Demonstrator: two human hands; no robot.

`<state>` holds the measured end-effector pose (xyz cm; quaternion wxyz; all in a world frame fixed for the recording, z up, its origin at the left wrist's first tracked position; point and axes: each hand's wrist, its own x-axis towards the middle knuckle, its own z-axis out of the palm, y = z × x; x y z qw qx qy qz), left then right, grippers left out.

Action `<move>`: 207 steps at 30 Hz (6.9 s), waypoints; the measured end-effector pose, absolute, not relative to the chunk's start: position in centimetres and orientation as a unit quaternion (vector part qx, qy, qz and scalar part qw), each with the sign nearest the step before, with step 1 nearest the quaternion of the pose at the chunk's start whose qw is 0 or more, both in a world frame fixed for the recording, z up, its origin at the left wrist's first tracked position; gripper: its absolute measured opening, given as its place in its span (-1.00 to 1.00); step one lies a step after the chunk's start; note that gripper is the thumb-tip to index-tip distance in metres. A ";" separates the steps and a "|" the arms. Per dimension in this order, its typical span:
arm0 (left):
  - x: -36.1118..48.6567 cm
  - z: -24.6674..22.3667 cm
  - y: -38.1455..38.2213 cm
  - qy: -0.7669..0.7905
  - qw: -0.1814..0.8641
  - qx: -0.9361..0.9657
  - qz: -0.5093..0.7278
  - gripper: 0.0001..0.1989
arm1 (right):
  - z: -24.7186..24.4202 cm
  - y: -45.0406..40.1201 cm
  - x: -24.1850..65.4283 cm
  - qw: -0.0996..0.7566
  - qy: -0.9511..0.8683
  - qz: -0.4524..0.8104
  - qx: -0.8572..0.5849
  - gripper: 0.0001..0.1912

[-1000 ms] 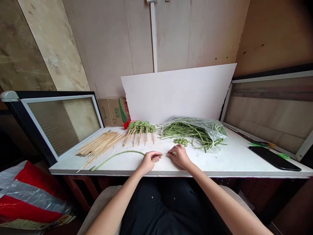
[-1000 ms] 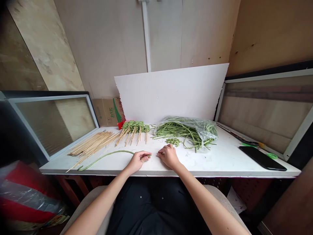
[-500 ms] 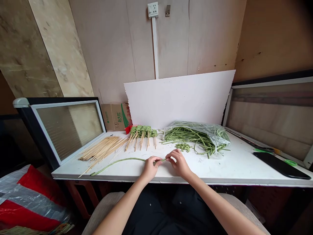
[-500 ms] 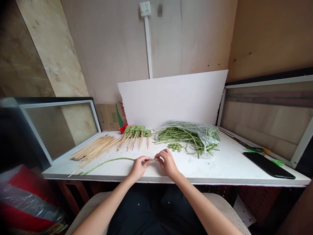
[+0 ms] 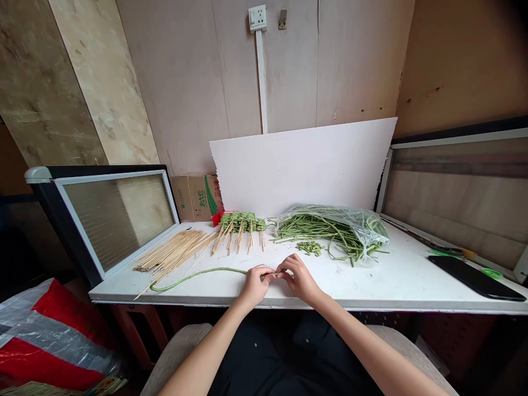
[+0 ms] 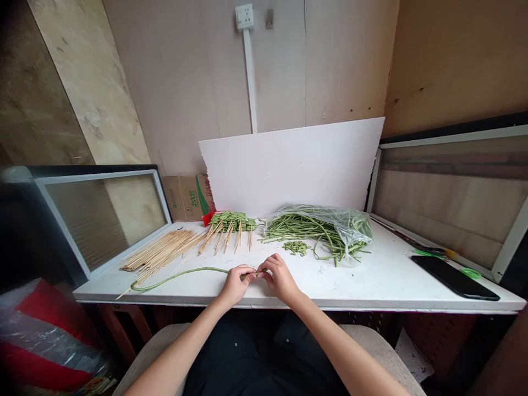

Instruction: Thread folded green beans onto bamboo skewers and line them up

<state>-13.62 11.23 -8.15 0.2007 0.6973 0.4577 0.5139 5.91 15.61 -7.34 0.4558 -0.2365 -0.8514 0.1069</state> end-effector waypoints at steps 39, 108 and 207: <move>-13.6 -8.5 11.3 0.440 0.205 0.714 0.505 -0.83 | -7.3 15.2 5.7 0.485 -0.839 0.104 -0.222 -0.82; -14.2 -8.5 11.2 0.442 0.224 0.707 0.505 -0.82 | -6.5 14.0 5.4 0.444 -0.848 0.175 -0.232 -0.80; -15.4 -5.7 10.0 0.448 0.200 0.712 0.502 -0.78 | -2.8 15.1 7.2 0.419 -0.868 0.113 -0.243 -0.75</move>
